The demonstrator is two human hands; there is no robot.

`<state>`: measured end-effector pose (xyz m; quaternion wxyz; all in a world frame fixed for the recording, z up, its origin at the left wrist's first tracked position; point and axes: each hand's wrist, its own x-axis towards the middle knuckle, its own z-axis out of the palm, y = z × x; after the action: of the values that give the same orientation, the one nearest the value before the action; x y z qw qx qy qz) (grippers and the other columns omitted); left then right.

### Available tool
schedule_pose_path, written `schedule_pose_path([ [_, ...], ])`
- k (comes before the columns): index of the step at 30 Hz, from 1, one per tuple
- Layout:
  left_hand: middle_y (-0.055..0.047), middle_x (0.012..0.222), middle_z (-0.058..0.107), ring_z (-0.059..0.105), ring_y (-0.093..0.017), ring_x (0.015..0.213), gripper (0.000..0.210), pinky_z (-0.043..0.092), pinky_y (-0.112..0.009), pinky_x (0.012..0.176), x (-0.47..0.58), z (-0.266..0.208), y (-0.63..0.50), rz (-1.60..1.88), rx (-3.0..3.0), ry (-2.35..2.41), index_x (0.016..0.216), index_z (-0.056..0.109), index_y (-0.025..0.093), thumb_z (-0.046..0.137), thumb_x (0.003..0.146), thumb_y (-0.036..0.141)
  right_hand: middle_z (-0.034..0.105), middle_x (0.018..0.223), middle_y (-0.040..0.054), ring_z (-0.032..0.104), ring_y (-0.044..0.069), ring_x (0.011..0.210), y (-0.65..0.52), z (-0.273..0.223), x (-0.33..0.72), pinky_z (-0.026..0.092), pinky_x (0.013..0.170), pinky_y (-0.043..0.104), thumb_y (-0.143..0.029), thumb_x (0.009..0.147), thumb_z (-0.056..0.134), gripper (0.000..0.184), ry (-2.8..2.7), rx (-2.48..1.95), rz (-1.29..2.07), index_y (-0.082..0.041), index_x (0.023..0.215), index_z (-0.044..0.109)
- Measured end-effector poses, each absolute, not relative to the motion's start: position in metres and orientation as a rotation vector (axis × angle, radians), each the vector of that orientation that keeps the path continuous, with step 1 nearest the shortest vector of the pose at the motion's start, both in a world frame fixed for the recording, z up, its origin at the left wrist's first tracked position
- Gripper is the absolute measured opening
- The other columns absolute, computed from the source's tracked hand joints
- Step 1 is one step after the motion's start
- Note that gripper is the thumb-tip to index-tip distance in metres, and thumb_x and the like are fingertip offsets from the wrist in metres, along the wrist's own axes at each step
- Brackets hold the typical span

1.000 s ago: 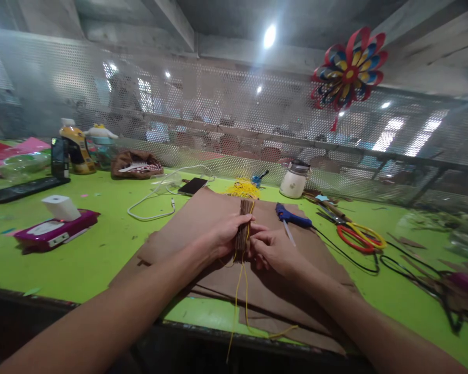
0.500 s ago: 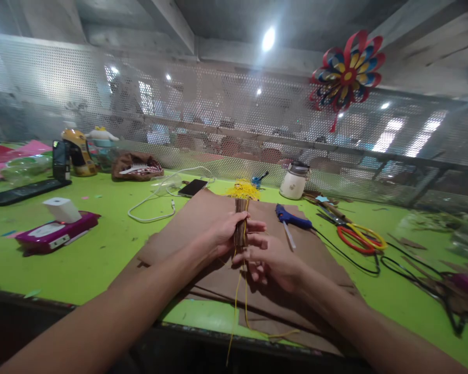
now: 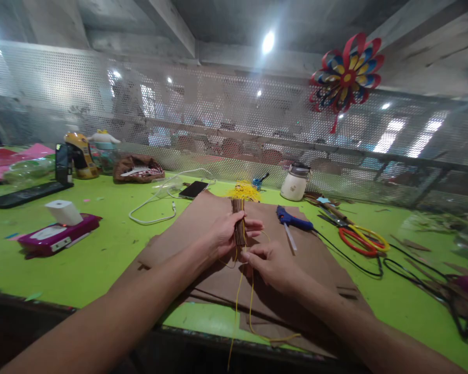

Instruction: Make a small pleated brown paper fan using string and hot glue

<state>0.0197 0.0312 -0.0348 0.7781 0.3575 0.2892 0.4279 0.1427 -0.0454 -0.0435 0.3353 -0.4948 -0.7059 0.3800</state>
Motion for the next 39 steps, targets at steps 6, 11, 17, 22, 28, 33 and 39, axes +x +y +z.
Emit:
schedule_pose_path([
  [6, -0.020, 0.076, 0.067, 0.067, -0.017, 0.065, 0.038, 0.053, -0.026, 0.067, 0.020, -0.035, 0.031, 0.856, 0.801, 0.644, 0.079, 0.060, 0.002, 0.030, 0.092, 0.021, 0.054, 0.052, -0.0002, 0.046, 0.011, 0.051, -0.045, -0.043, 0.147, 0.032, 0.053, 0.026, -0.028, 0.084, 0.047, 0.034, -1.979, -1.217, 0.714, -0.017, 0.052, 0.053],
  [11, -0.021, 0.078, 0.068, 0.067, -0.018, 0.064, 0.041, 0.054, -0.027, 0.066, 0.020, -0.038, 0.032, 0.848, 0.845, 0.628, 0.079, 0.062, 0.001, 0.030, 0.092, 0.022, 0.040, 0.050, -0.0024, 0.036, 0.010, 0.052, -0.045, -0.042, 0.148, 0.027, 0.051, 0.024, -0.026, 0.083, 0.045, 0.035, -1.950, -1.204, 0.542, -0.017, 0.049, 0.044],
  [17, -0.020, 0.076, 0.068, 0.067, -0.018, 0.066, 0.038, 0.054, -0.027, 0.066, 0.019, -0.040, 0.034, 0.859, 0.848, 0.612, 0.077, 0.061, 0.003, 0.031, 0.092, 0.021, 0.039, 0.050, -0.0031, 0.035, 0.009, 0.050, -0.046, -0.044, 0.147, 0.025, 0.049, 0.024, -0.024, 0.079, 0.046, 0.030, -1.889, -1.256, 0.450, -0.017, 0.049, 0.042],
  [22, -0.020, 0.077, 0.068, 0.068, -0.019, 0.067, 0.035, 0.055, -0.027, 0.068, 0.020, -0.038, 0.032, 0.877, 0.843, 0.586, 0.076, 0.059, 0.005, 0.032, 0.091, 0.020, 0.041, 0.043, -0.0031, 0.033, 0.009, 0.044, -0.044, -0.046, 0.146, 0.023, 0.046, 0.024, -0.020, 0.075, 0.047, 0.031, -1.924, -1.329, 0.516, -0.018, 0.044, 0.042],
  [28, -0.013, 0.067, 0.066, 0.065, -0.015, 0.058, 0.025, 0.054, -0.024, 0.057, 0.021, -0.032, 0.029, 0.904, 0.791, 0.633, 0.075, 0.053, 0.010, 0.035, 0.090, 0.017, 0.043, 0.043, -0.0026, 0.034, 0.009, 0.043, -0.040, -0.049, 0.148, 0.023, 0.045, 0.024, -0.020, 0.075, 0.047, 0.031, -1.970, -1.354, 0.494, -0.017, 0.044, 0.044],
  [33, -0.002, 0.058, 0.058, 0.055, -0.008, 0.045, 0.010, 0.039, -0.014, 0.039, 0.019, -0.035, 0.031, 0.935, 0.804, 0.615, 0.079, 0.047, 0.015, 0.041, 0.087, 0.015, 0.034, 0.043, -0.0044, 0.030, 0.007, 0.042, -0.041, -0.053, 0.148, 0.019, 0.044, 0.024, -0.020, 0.076, 0.046, 0.031, -2.047, -1.383, 0.529, -0.017, 0.045, 0.040],
  [39, 0.003, 0.056, 0.050, 0.039, -0.003, 0.035, 0.009, 0.024, -0.013, 0.033, 0.015, -0.036, 0.030, 0.842, 0.915, 0.590, 0.078, 0.046, 0.015, 0.045, 0.085, 0.021, 0.040, 0.043, -0.0028, 0.032, 0.008, 0.043, -0.041, -0.035, 0.154, 0.021, 0.043, 0.024, -0.026, 0.076, 0.049, 0.032, -2.067, -1.393, 0.573, -0.016, 0.046, 0.051],
])
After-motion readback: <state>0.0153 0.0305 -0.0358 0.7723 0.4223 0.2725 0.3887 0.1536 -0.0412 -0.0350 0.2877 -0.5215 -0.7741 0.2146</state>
